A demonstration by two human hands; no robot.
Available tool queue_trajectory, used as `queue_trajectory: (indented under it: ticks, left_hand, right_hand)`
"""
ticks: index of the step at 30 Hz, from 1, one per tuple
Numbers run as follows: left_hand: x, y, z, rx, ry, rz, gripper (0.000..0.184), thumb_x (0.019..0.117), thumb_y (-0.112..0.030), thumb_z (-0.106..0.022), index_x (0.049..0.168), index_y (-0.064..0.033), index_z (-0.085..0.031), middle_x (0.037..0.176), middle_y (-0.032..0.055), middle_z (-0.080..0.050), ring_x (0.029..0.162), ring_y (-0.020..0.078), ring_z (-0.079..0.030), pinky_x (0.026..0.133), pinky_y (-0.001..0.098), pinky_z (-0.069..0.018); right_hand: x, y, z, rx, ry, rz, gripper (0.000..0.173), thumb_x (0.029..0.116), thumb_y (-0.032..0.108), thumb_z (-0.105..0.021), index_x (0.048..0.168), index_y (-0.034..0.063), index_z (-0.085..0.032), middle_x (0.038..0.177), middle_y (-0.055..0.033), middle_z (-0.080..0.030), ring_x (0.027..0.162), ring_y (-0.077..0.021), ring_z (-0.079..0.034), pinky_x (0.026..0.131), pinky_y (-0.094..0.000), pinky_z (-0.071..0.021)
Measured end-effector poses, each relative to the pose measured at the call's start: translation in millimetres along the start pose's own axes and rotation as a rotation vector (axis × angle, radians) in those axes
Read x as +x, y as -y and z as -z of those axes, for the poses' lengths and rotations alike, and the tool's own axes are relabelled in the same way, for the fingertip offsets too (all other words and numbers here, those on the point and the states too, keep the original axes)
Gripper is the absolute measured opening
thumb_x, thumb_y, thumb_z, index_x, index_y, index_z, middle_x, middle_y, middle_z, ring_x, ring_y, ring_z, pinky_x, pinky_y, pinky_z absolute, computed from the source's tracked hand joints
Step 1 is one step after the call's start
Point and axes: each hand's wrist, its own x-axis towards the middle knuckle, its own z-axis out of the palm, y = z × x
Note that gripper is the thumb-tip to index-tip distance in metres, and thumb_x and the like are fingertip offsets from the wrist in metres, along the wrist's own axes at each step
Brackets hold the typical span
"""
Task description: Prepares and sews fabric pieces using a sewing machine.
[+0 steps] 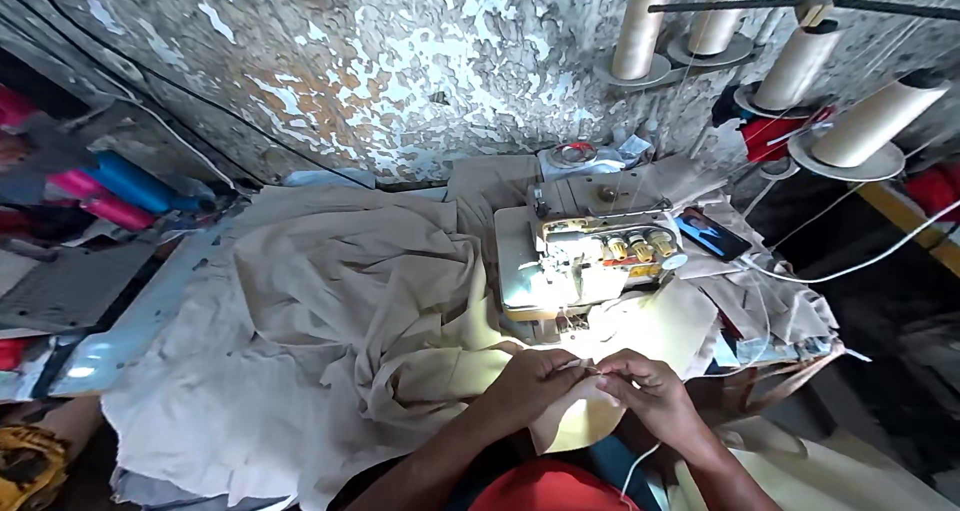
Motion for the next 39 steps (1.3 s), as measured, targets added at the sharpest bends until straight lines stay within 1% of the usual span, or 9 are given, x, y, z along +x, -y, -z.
queue_trajectory:
  ticks: [8, 12, 15, 18, 20, 23, 26, 30, 39]
  left_hand:
    - [-2, -1, 0, 0.042, 0.03, -0.082, 0.025, 0.1043, -0.013, -0.054, 0.107, 0.0044, -0.072, 0.086, 0.006, -0.069, 0.074, -0.0032, -0.055, 0.071, 0.0137, -0.044]
    - [0, 0, -1, 0.053, 0.045, -0.095, 0.026, 0.1043, -0.012, -0.053, 0.108, 0.0045, -0.073, 0.085, 0.0066, -0.069, 0.073, -0.0023, -0.055, 0.07, 0.0145, -0.044]
    - [0, -2, -1, 0.038, 0.058, -0.016, 0.028, 0.105, -0.014, -0.05, 0.111, 0.0026, -0.072, 0.086, 0.0046, -0.068, 0.074, -0.0015, -0.055, 0.071, 0.0169, -0.0444]
    - [-4, -6, -6, 0.243, 0.001, 0.011, 0.037, 0.1062, -0.03, -0.052, 0.122, -0.0032, -0.071, 0.096, 0.0103, -0.072, 0.083, 0.0167, -0.066, 0.078, 0.0387, -0.0522]
    - [-6, 1, -17, 0.486, -0.147, -0.115, 0.042, 0.0995, -0.039, -0.062, 0.124, -0.0057, -0.071, 0.098, 0.0135, -0.076, 0.08, 0.0289, -0.074, 0.069, 0.0514, -0.0577]
    - [-6, 13, -28, 0.648, -0.331, -0.242, 0.028, 0.0947, -0.031, -0.065, 0.104, -0.0068, -0.073, 0.079, 0.0093, -0.073, 0.061, 0.0258, -0.07, 0.052, 0.0468, -0.0539]
    - [-7, 20, -30, 0.675, -0.386, -0.348, 0.022, 0.0935, -0.026, -0.06, 0.093, -0.0089, -0.074, 0.07, 0.0052, -0.069, 0.055, 0.0194, -0.065, 0.047, 0.0386, -0.0502]
    - [-4, 25, -31, 0.696, -0.378, -0.417, 0.02, 0.0917, -0.021, -0.058, 0.09, -0.0074, -0.073, 0.065, 0.0046, -0.066, 0.052, 0.0181, -0.063, 0.046, 0.0353, -0.0489]
    - [2, 27, -30, 0.723, -0.356, -0.397, 0.017, 0.0919, -0.019, -0.06, 0.086, -0.0059, -0.069, 0.063, 0.0061, -0.063, 0.053, 0.02, -0.063, 0.047, 0.0352, -0.0484]
  right_hand:
    - [7, 5, 2, 0.055, -0.004, -0.073, 0.004, 0.0902, 0.007, -0.071, 0.094, 0.0084, -0.07, 0.082, 0.0148, -0.069, 0.073, 0.0114, -0.06, 0.068, -0.0078, -0.0507]
    - [9, 6, 7, 0.022, 0.051, -0.146, 0.02, 0.0912, 0.01, -0.071, 0.109, 0.0005, -0.071, 0.076, 0.013, -0.065, 0.066, 0.0116, -0.054, 0.062, -0.0076, -0.0464]
    - [6, 5, 7, -0.057, 0.023, -0.13, 0.015, 0.0912, 0.011, -0.071, 0.101, 0.0002, -0.074, 0.081, 0.0081, -0.07, 0.069, 0.0108, -0.057, 0.065, -0.0075, -0.0488]
    - [2, 0, 1, -0.24, -0.093, -0.023, 0.012, 0.0906, 0.016, -0.072, 0.092, 0.0046, -0.076, 0.088, 0.0021, -0.07, 0.07, 0.0091, -0.055, 0.063, -0.0071, -0.0459]
    - [2, 1, -1, -0.331, -0.123, 0.001, 0.013, 0.0905, 0.018, -0.073, 0.09, 0.006, -0.075, 0.095, -0.0027, -0.068, 0.07, 0.0074, -0.053, 0.06, -0.0072, -0.0438]
    - [0, 5, 2, -0.289, -0.076, -0.03, 0.015, 0.0929, 0.017, -0.071, 0.089, 0.0024, -0.071, 0.108, -0.0078, -0.072, 0.075, 0.0048, -0.059, 0.064, -0.0093, -0.0473]
    - [-4, 4, 4, -0.184, -0.008, -0.098, 0.015, 0.0955, 0.016, -0.068, 0.094, 0.0014, -0.069, 0.089, -0.0013, -0.069, 0.068, 0.006, -0.054, 0.062, -0.0102, -0.0455]
    - [-5, 7, 4, -0.304, 0.056, -0.113, 0.023, 0.0993, 0.022, -0.065, 0.107, 0.0036, -0.076, 0.088, -0.0047, -0.069, 0.074, -0.0009, -0.06, 0.068, -0.0151, -0.0503]
    - [-4, 11, -3, -0.553, -0.037, -0.036, 0.022, 0.0974, 0.024, -0.062, 0.093, 0.0066, -0.076, 0.081, -0.0032, -0.067, 0.066, -0.0033, -0.059, 0.06, -0.0169, -0.0489]
